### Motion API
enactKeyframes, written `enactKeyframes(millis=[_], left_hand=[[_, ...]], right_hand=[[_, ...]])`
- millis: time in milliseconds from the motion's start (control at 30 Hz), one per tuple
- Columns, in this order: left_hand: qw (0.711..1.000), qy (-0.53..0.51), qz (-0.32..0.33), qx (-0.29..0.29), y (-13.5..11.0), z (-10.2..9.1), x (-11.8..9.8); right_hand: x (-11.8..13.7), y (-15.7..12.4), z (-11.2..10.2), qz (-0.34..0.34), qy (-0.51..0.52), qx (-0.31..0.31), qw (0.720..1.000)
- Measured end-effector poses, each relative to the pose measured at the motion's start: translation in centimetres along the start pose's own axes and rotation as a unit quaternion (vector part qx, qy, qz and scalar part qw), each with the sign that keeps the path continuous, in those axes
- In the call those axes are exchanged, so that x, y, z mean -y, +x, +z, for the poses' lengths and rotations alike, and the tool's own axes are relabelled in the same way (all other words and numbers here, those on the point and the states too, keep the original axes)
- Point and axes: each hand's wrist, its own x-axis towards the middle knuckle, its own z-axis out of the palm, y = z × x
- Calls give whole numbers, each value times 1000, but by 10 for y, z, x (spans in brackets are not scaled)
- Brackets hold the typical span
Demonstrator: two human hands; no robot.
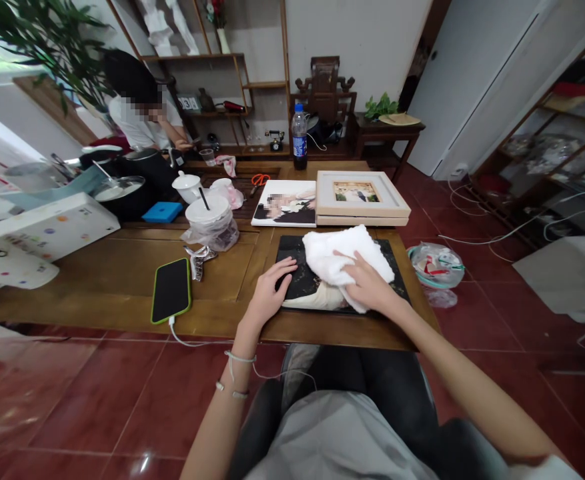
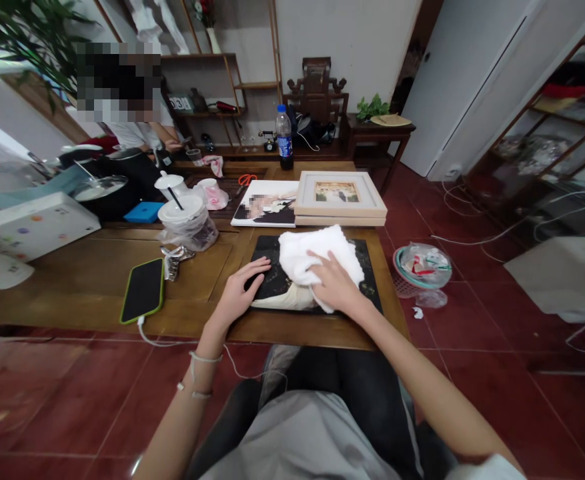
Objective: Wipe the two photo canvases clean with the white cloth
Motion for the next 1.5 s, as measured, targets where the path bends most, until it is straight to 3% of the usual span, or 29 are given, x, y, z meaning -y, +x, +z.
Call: enactKeyframes(millis=[167,300,433,667,767,867,1067,1233,1367,1500], left_hand=[[1000,-3,0,-2,0,0,1],[1000,-5,8,-4,-1,0,4],[1000,-5,13,-5,-1,1,5],[1000,-2,9,-2,-1,2,5],[1000,0,9,-2,-1,1,4],[1000,0,10,-2,-1,1,4],[1000,-1,15,-2,0,1,4],[1000,-3,17,-2,0,0,4],[1000,-2,17,0,0,0,4],[1000,-2,17,-2,0,0,4]], right_hand=[[-19,36,1,11,-29,-24,999],[-11,38,6,21,-86,-14,996],[12,17,9,6,-100,8,995],[70,-50,12,-25,-93,38,995],[77,-62,9,-14,-70,55,996],[65,-51,7,-16,-53,49,997],[21,15,10,-8,-81,13,997],[3,53,8,7,-118,4,993],[5,52,7,-1,-127,4,992],[25,27,10,1,-121,13,993]])
